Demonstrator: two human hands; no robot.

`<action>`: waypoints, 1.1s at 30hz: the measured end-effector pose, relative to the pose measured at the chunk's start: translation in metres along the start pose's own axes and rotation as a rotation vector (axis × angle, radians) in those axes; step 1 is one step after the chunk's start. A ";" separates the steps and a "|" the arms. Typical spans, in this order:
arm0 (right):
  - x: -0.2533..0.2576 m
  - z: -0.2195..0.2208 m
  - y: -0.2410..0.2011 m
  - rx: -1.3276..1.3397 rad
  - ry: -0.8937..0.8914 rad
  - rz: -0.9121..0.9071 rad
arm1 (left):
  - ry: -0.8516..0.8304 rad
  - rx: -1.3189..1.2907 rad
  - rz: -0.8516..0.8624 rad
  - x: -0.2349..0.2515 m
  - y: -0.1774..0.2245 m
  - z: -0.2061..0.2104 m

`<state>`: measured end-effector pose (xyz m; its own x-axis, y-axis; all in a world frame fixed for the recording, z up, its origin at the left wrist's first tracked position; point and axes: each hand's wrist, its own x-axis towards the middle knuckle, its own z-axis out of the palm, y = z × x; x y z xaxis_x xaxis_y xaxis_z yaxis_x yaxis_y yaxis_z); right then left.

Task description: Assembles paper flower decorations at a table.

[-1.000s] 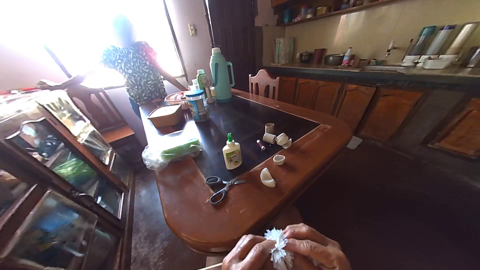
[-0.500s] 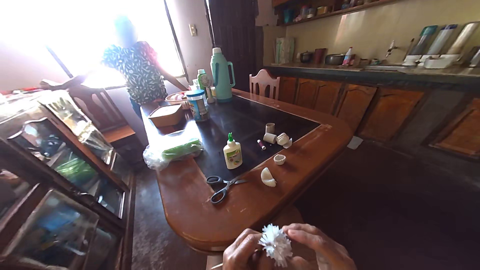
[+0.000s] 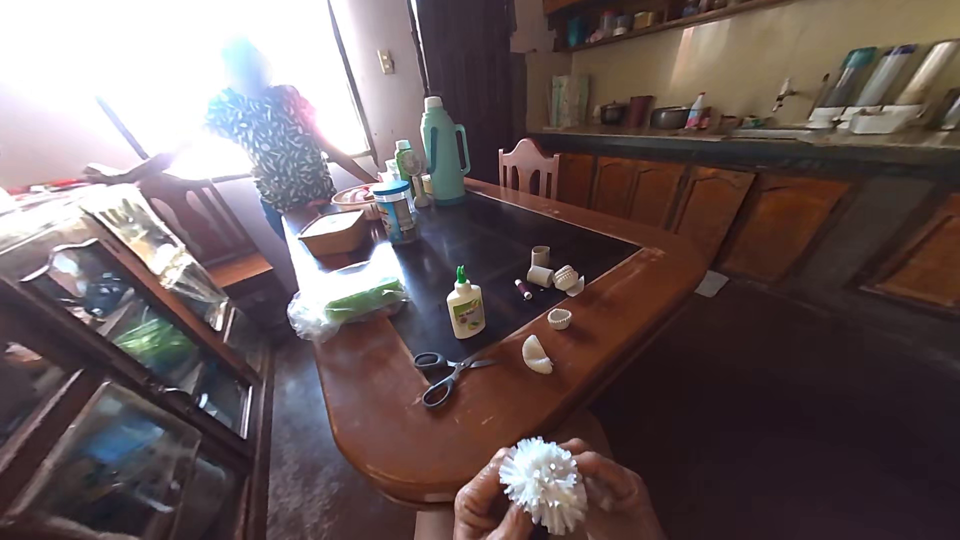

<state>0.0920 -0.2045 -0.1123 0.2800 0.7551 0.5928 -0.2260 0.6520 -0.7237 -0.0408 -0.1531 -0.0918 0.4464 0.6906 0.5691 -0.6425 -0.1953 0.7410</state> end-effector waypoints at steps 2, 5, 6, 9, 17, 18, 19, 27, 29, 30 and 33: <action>0.001 0.003 -0.001 0.058 0.028 0.029 | 0.027 -0.038 -0.005 -0.001 -0.004 0.001; 0.001 0.005 -0.001 0.153 0.034 0.092 | 0.046 -0.054 -0.009 -0.002 -0.008 0.002; 0.001 0.006 -0.001 0.174 0.044 0.108 | 0.042 -0.058 -0.004 -0.002 -0.009 0.002; 0.000 0.006 0.001 0.172 0.053 0.091 | 0.011 -0.067 0.024 -0.001 -0.012 0.002; 0.003 0.006 0.002 0.160 0.056 -0.005 | 0.053 -0.059 0.020 0.000 -0.010 0.007; 0.003 0.006 0.002 0.160 0.054 -0.009 | 0.066 -0.069 0.016 0.000 -0.010 0.007; 0.003 0.006 0.002 0.158 0.050 -0.012 | 0.074 -0.079 0.012 0.000 -0.011 0.007; 0.002 0.006 0.002 0.161 0.039 0.009 | 0.060 -0.017 0.026 0.001 -0.008 0.006; 0.002 0.006 0.003 0.132 0.017 0.001 | 0.060 0.009 0.023 0.001 -0.006 0.005; 0.001 0.006 0.004 0.120 0.012 0.000 | 0.060 0.017 0.015 0.001 -0.005 0.005; 0.001 0.007 0.007 0.082 0.027 -0.028 | 0.071 0.029 -0.017 0.001 -0.003 0.005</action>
<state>0.0846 -0.1983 -0.1142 0.3124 0.7347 0.6021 -0.2928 0.6775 -0.6748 -0.0359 -0.1552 -0.0919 0.4111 0.7415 0.5303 -0.6163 -0.2026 0.7610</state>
